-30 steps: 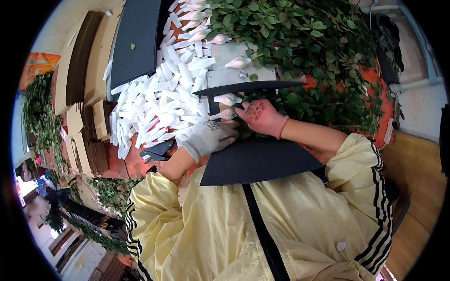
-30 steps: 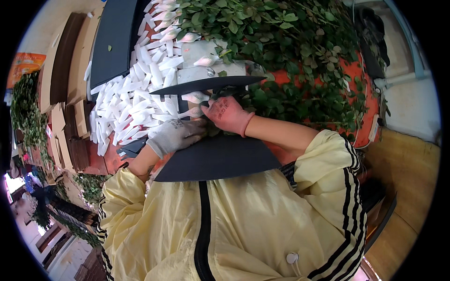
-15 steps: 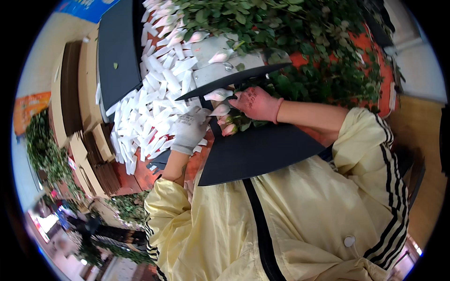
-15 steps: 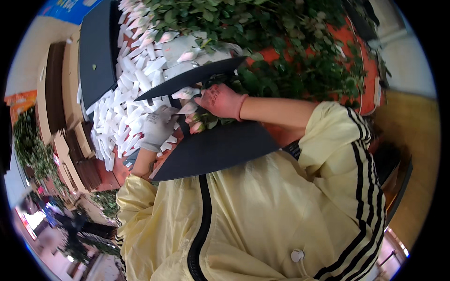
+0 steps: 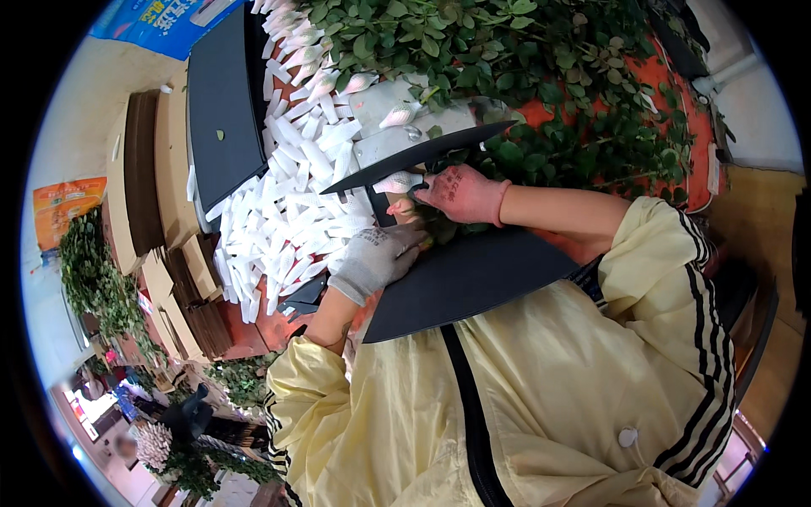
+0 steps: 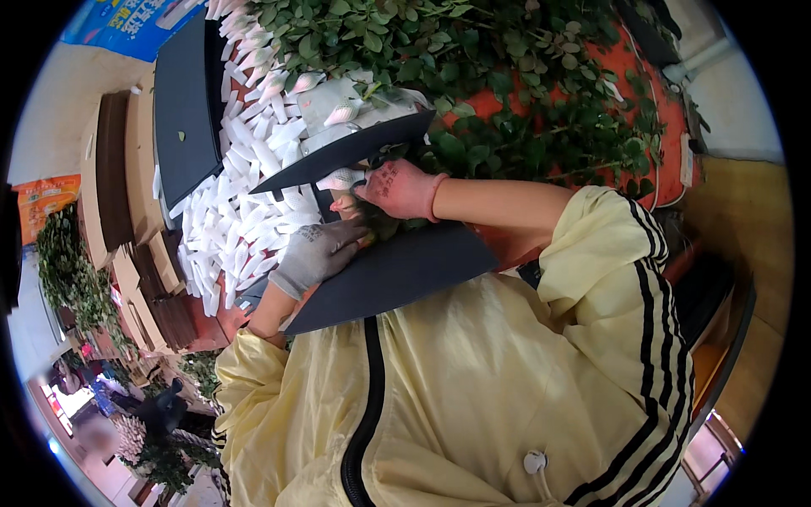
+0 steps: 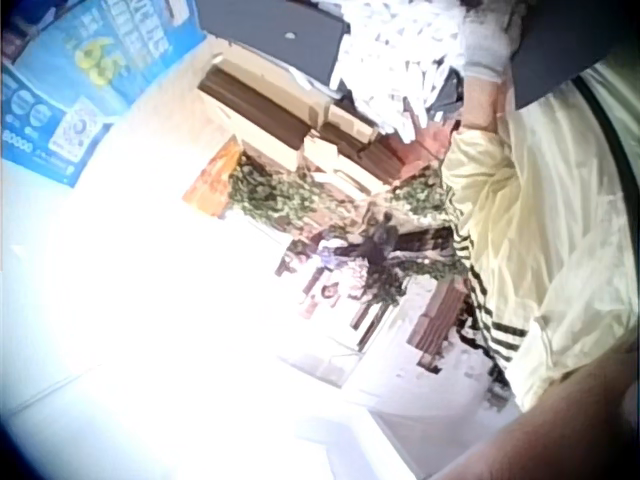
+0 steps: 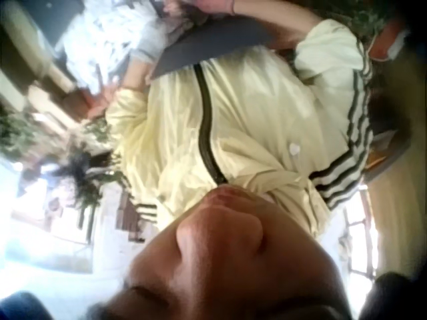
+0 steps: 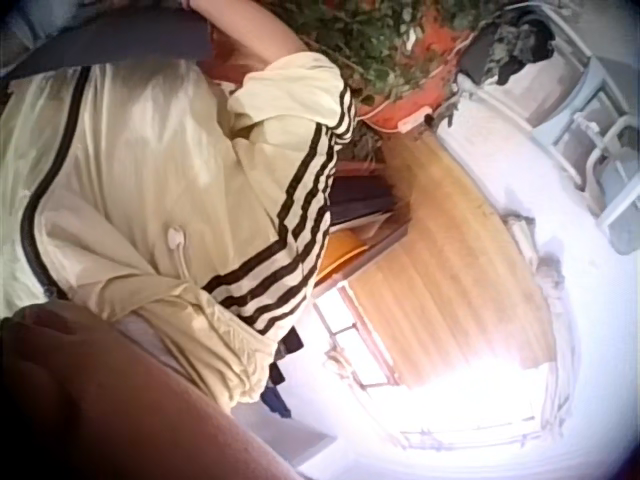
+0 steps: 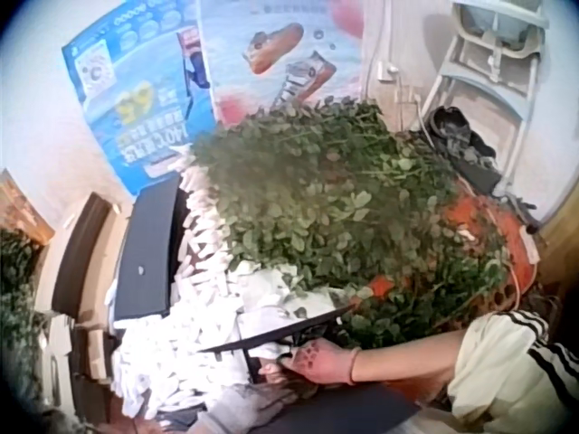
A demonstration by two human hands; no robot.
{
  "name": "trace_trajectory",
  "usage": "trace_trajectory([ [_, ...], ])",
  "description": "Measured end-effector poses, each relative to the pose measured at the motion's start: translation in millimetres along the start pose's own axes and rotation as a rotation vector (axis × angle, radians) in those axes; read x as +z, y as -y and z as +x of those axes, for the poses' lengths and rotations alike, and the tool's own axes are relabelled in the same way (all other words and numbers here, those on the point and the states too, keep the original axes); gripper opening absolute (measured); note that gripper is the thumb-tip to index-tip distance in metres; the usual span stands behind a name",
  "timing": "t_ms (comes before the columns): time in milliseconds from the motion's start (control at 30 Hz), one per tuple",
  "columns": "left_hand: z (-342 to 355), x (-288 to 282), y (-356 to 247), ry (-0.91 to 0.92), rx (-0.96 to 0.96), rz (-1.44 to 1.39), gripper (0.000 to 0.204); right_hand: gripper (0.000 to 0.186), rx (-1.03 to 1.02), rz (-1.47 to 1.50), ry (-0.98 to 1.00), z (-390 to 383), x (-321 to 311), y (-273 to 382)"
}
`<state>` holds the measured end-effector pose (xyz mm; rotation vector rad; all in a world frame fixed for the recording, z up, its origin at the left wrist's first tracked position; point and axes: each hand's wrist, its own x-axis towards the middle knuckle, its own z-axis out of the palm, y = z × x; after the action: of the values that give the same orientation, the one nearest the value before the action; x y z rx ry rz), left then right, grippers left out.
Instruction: The person organizes pink roses by placing them into black cardboard inserts and then into boxes, handling the flowers and containers by hand.
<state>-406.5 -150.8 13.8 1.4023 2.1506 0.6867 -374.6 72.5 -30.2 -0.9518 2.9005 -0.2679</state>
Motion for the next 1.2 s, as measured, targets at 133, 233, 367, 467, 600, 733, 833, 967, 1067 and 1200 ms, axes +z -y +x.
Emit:
trace_trajectory([
  [133,3,-7,-5,0.048,-0.045,-0.005,0.031,0.02,-0.09,-0.091,-0.155,-6,7,-4],
  [233,4,-9,-8,0.217,-0.171,0.056,0.035,0.02,0.015,-0.023,-0.037,-7,-7,7],
  [367,0,6,-2,-0.169,-0.161,0.074,0.035,0.04,0.048,-0.006,0.157,-2,-26,9],
  [467,2,4,-7,-0.093,-0.241,0.088,0.034,0.049,0.251,-0.099,0.126,7,-34,10],
  [600,0,11,-1,-0.074,-0.222,0.022,0.036,0.045,0.242,-0.106,0.076,10,-12,5],
  [733,2,11,-3,-0.022,-0.262,0.039,0.036,0.045,0.253,0.025,0.168,16,-17,2],
  [833,3,11,-3,0.021,-0.283,0.024,0.038,0.044,0.166,-0.037,-0.005,12,-4,-6],
  [967,0,14,2,-0.075,-0.202,0.005,0.038,0.036,0.135,-0.066,-0.098,14,-5,-3],
  [1067,-2,14,14,-0.188,-0.14,-0.065,0.038,0.038,0.105,-0.117,-0.06,7,0,-3],
  [1200,0,-6,28,-0.356,-0.511,-0.039,0.032,0.04,0.103,-0.145,-0.027,8,-2,-3],
])
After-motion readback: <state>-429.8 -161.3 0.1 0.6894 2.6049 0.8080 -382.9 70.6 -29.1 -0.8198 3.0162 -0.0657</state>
